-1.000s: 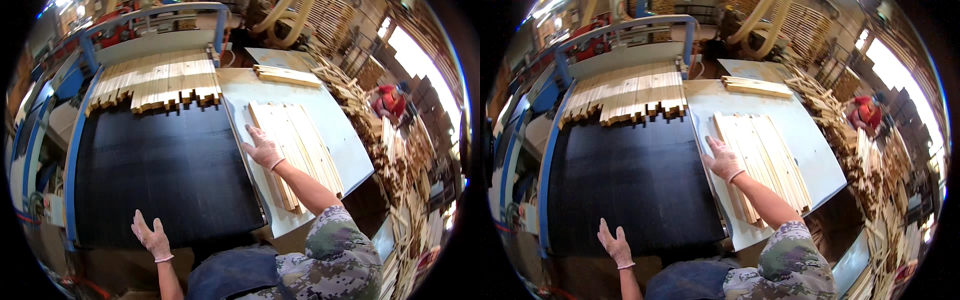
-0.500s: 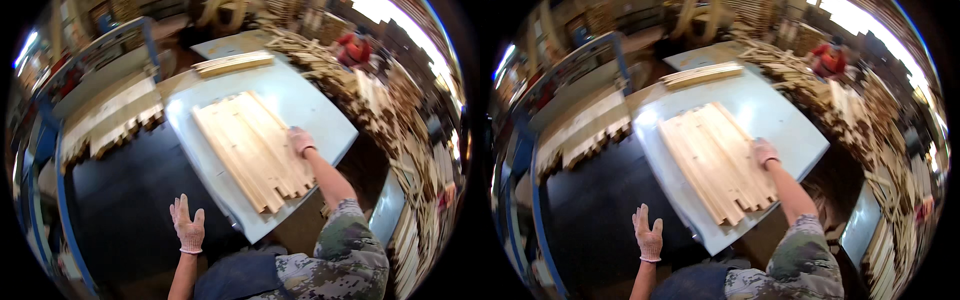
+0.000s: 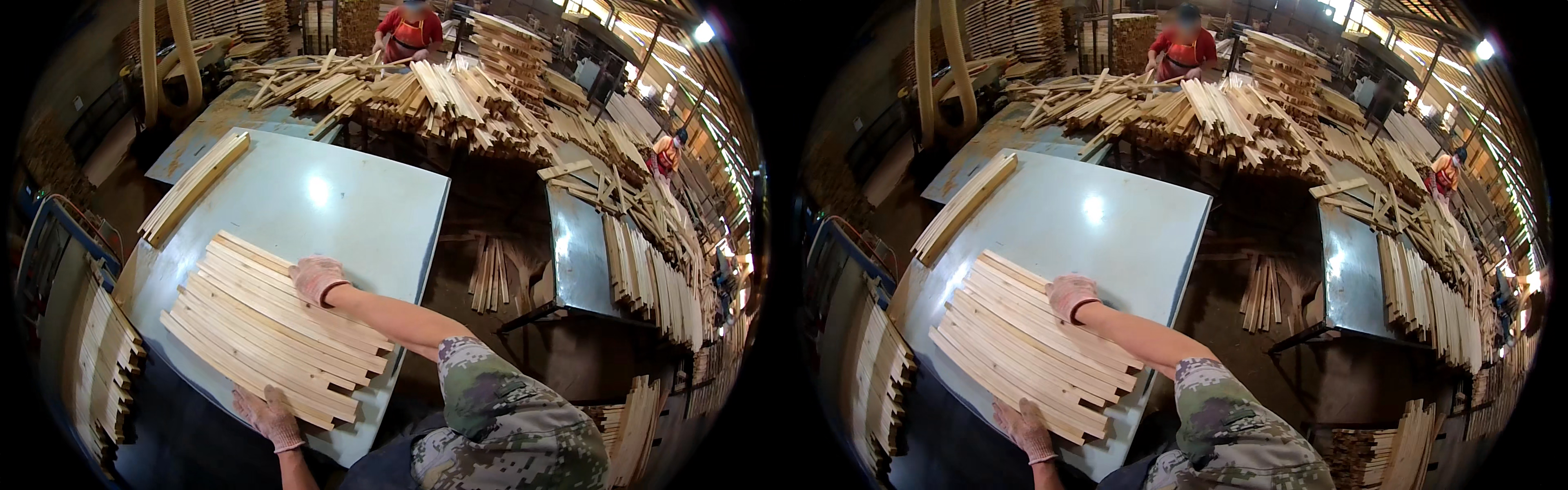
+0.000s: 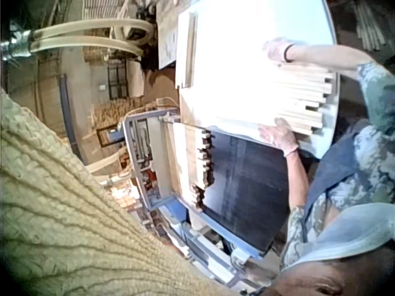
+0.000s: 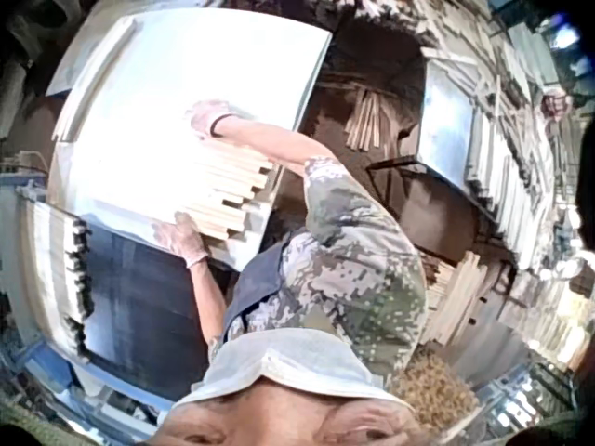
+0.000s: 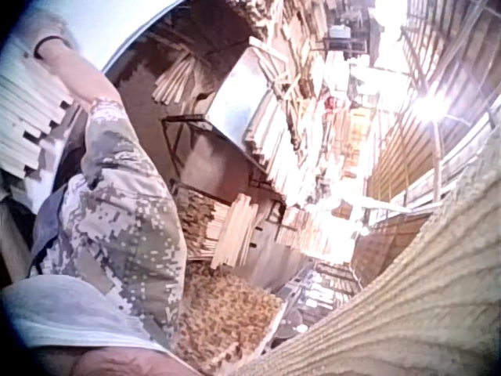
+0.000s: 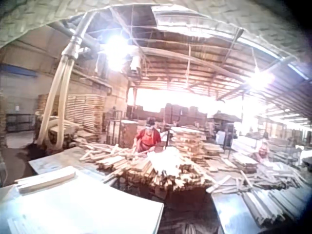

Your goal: The person picks up groups of wood slats from a large pile and places them onto a table and a conveyor belt, aligning the pieces into organized rows and stacks.

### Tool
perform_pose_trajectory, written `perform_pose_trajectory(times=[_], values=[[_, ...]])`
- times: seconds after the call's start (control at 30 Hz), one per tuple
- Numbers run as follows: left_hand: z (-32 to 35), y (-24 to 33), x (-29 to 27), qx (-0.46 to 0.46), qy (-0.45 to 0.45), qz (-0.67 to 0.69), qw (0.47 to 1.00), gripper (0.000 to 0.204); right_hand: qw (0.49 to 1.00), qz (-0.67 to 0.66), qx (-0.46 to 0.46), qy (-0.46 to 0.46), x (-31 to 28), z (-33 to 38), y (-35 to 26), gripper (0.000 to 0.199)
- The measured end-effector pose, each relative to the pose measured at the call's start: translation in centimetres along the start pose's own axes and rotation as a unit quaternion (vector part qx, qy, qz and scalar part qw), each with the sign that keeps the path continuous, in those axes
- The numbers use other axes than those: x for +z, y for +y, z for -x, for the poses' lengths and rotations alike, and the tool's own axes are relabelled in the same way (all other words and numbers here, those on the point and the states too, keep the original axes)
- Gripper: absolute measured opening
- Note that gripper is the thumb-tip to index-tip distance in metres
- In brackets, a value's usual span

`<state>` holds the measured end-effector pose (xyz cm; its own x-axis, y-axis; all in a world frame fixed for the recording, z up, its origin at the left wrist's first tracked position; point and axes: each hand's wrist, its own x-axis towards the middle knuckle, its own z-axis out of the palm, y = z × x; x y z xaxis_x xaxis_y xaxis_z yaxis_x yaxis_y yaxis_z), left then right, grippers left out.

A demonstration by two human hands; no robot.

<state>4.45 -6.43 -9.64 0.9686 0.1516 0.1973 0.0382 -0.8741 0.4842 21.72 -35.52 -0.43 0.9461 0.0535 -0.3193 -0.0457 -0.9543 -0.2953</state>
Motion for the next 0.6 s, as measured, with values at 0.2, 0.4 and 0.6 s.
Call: perform_pose_trajectory(times=[0.2,0.4,0.6], values=[[-0.8,1.4,-0.7,0.029,0.026,-0.03,0.999,0.069,0.992,-0.104,0.038,0.053,1.1,-1.9,0.4,0.046],[-1.1,-0.4,0.0,-0.024,0.023,-0.022,0.999,0.07,0.979,-0.172,-0.009,0.11,4.2,0.3,3.2,0.058],[-1.6,-3.4,2.2,0.071,0.039,-0.053,0.995,0.072,0.952,0.016,-0.075,0.296,13.1,11.5,16.6,0.057]])
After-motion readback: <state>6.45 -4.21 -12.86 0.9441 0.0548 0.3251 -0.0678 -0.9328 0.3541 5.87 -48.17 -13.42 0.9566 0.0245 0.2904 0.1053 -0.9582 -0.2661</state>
